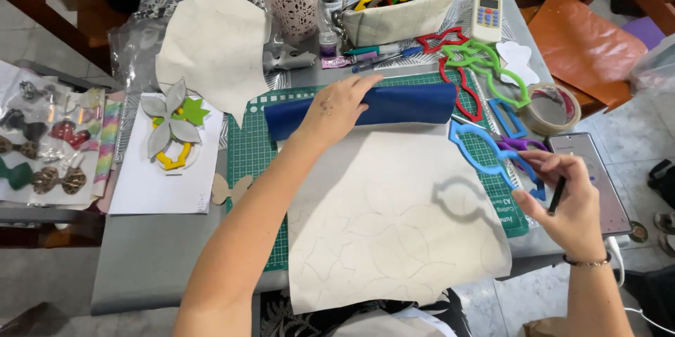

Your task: Tracing a bow-shaped template onto a piece of material using a pen.

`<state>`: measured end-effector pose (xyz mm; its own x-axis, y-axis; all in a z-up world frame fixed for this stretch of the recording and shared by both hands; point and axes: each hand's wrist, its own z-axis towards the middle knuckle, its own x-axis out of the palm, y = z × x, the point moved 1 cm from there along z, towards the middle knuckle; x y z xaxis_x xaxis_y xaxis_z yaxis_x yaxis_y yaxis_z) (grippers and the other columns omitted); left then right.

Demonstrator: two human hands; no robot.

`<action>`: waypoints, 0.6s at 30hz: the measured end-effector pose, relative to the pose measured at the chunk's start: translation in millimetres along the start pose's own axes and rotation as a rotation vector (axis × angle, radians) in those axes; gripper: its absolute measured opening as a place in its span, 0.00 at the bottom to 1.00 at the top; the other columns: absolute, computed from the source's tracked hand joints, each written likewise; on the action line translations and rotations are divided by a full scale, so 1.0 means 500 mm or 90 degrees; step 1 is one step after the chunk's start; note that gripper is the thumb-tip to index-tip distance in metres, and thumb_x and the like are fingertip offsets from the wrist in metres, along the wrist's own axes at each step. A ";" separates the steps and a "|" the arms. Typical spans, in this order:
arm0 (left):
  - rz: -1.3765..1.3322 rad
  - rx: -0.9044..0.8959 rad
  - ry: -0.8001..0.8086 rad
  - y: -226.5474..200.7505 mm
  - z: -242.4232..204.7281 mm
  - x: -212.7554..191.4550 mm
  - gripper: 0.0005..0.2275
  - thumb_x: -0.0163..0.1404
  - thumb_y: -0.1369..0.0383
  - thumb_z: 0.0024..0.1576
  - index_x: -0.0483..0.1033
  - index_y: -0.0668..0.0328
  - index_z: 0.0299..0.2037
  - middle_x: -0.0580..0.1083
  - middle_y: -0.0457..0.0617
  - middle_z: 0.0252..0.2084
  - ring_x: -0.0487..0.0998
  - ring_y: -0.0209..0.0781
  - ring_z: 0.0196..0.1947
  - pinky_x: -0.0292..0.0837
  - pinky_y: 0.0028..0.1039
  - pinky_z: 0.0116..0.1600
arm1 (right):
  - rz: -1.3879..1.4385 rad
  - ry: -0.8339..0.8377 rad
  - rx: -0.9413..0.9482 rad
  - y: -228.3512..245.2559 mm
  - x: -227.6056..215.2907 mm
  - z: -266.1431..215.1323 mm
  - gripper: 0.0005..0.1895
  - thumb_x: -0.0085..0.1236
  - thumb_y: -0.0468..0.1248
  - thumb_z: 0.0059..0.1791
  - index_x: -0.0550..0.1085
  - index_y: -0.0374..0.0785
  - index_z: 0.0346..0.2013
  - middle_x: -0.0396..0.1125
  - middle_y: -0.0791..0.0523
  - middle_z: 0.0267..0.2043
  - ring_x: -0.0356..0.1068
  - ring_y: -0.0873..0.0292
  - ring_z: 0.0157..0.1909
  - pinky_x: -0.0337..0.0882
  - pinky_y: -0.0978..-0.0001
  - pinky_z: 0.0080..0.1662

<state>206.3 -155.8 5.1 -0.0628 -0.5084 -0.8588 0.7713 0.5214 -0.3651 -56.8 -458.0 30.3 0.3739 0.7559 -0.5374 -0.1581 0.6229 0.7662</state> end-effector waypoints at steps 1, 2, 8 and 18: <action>0.002 -0.001 -0.001 -0.005 -0.008 -0.019 0.28 0.58 0.77 0.54 0.67 0.54 0.66 0.75 0.55 0.56 0.80 0.56 0.46 0.76 0.44 0.44 | 0.002 0.000 -0.002 0.008 0.004 -0.003 0.24 0.62 0.37 0.45 0.57 0.35 0.45 0.68 0.40 0.57 0.69 0.47 0.66 0.71 0.62 0.64; -0.009 0.033 -0.050 -0.011 -0.019 -0.038 0.28 0.60 0.77 0.54 0.66 0.58 0.66 0.74 0.56 0.56 0.76 0.54 0.51 0.74 0.42 0.52 | 0.002 0.017 -0.012 0.016 0.010 -0.005 0.25 0.64 0.35 0.43 0.58 0.35 0.44 0.68 0.39 0.57 0.69 0.47 0.66 0.71 0.62 0.63; -0.114 0.025 -0.141 -0.048 -0.184 -0.168 0.15 0.48 0.72 0.64 0.69 0.66 0.61 0.74 0.56 0.56 0.76 0.51 0.57 0.73 0.39 0.62 | -0.095 0.144 -0.111 0.060 0.119 0.024 0.31 0.72 0.46 0.37 0.63 0.41 0.43 0.72 0.52 0.57 0.75 0.57 0.54 0.74 0.69 0.50; -0.136 -0.241 0.135 -0.069 -0.425 -0.125 0.47 0.65 0.49 0.49 0.49 0.61 0.73 0.51 0.52 0.77 0.47 0.48 0.76 0.44 0.42 0.75 | -0.092 0.361 -0.273 0.126 0.356 0.086 0.29 0.71 0.50 0.43 0.63 0.44 0.47 0.69 0.54 0.61 0.76 0.53 0.50 0.74 0.61 0.44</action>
<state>49.0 3.9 -5.0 -0.3522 -0.5010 -0.7905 0.4455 0.6531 -0.6124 39.2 -292.7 -1.9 -0.0950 0.5754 -0.8123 -0.5307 0.6611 0.5304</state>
